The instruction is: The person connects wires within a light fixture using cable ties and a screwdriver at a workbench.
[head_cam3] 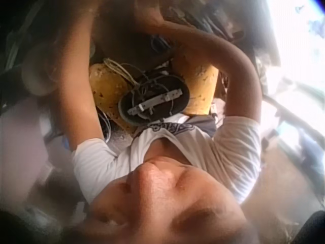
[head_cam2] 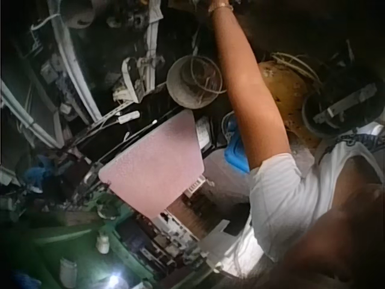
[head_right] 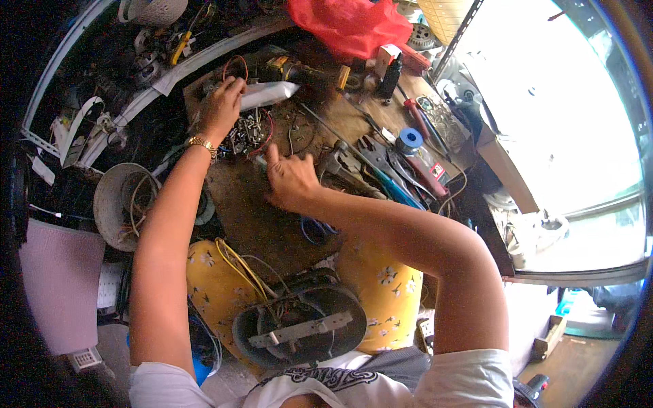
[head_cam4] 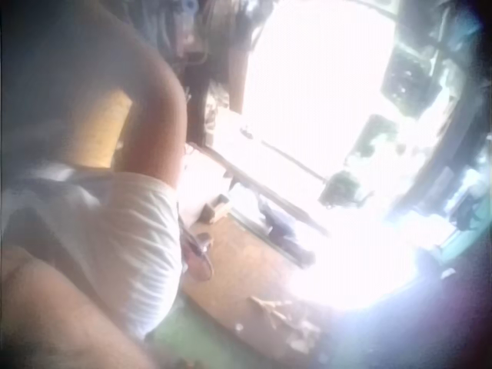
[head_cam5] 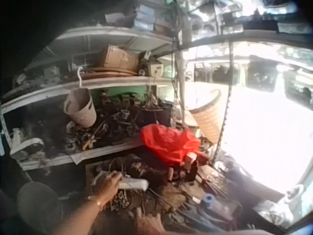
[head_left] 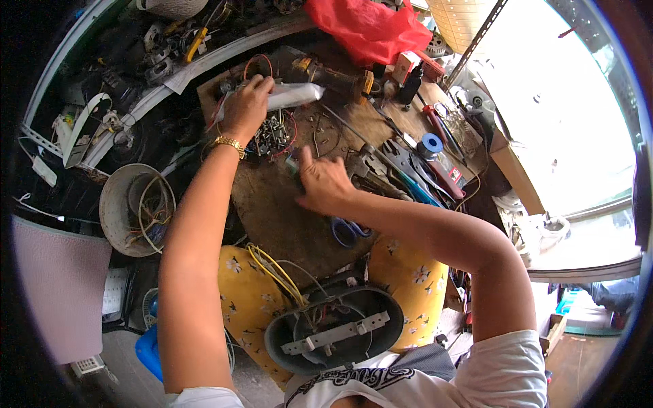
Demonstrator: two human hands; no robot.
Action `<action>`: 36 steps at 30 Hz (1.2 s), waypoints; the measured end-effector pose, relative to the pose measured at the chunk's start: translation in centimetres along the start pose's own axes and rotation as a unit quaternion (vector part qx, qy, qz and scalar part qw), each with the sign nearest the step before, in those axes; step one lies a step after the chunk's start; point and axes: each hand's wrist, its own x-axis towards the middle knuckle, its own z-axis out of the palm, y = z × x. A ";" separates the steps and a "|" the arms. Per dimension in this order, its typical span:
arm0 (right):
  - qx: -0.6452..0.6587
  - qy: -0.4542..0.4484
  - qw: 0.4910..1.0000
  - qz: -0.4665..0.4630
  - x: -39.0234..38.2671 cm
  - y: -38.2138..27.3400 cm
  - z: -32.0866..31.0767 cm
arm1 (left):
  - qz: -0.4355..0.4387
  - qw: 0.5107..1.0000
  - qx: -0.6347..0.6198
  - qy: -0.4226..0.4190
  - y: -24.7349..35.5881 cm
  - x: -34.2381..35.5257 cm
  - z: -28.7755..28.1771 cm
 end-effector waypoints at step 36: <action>0.442 0.075 0.880 0.158 11.8 15.8 -10.0 | -0.242 0.930 -0.075 -0.265 -2.4 -0.5 0.1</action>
